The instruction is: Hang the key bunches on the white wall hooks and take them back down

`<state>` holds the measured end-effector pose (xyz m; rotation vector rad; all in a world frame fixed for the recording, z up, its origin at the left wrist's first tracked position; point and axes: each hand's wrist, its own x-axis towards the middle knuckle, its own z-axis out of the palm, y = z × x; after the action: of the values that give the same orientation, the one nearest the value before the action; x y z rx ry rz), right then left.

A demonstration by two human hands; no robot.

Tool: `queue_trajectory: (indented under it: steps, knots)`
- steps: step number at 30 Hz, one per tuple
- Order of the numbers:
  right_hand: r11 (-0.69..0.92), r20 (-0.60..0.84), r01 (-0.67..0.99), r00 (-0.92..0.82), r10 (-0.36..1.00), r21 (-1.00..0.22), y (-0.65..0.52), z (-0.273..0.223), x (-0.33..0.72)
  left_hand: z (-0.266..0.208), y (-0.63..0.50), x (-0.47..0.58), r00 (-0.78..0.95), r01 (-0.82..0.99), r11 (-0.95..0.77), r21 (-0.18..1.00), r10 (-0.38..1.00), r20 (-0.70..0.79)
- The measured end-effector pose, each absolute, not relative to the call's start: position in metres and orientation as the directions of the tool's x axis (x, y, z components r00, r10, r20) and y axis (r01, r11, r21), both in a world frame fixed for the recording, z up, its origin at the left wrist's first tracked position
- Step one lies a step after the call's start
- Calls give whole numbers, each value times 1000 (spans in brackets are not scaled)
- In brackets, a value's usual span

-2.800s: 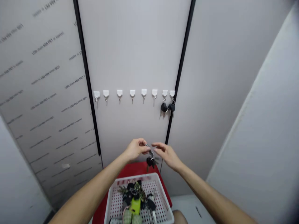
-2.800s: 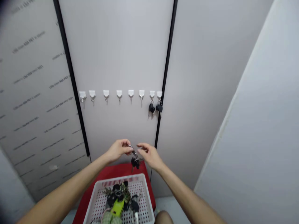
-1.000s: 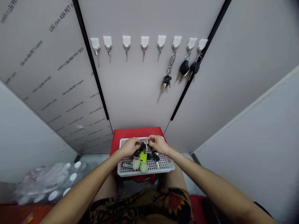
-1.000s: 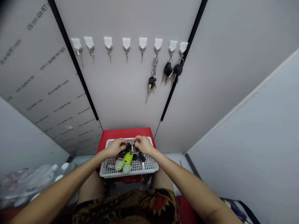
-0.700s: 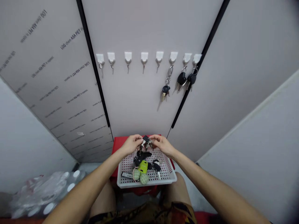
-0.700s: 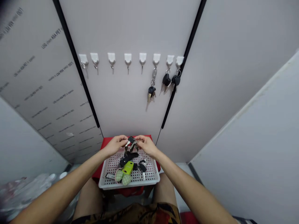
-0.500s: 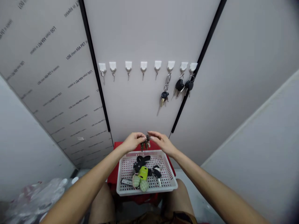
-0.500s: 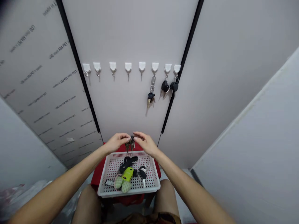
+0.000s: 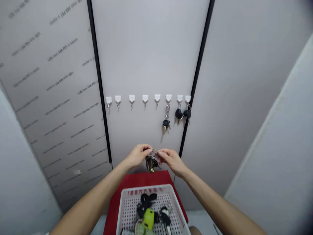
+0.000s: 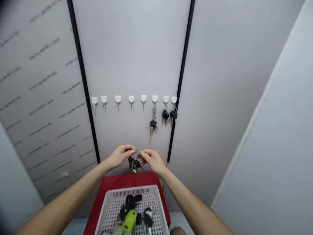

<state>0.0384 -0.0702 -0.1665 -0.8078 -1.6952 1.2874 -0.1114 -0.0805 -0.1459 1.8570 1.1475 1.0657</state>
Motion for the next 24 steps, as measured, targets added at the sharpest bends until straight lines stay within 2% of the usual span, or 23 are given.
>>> queue_trajectory:
  steps: [3,8,10,14,18,22,24]
  knots:
    - [290,303,-92,-388,870,-953,-64,-141,35,-123,-66,-104,178,348,-428,834,904,390]
    - [338,366,-187,-145,919,-922,-41,-78,23,-85,-39,-92,-74,397,-517,758,805,588]
    - [356,376,-185,-82,923,-916,-29,-54,17,-72,-28,-90,-103,410,-543,733,771,629]
    - [377,381,-130,-10,924,-917,-7,-28,8,-53,-10,-87,-73,429,-545,721,774,629]
    - [354,352,-25,45,935,-935,11,-28,3,-50,-5,-85,-29,454,-523,721,800,599]
    - [335,338,47,100,936,-941,14,-49,7,-87,-31,-98,109,512,-511,690,836,538]
    - [421,439,148,126,890,-895,7,-72,14,-120,-56,-114,187,535,-489,689,864,467]
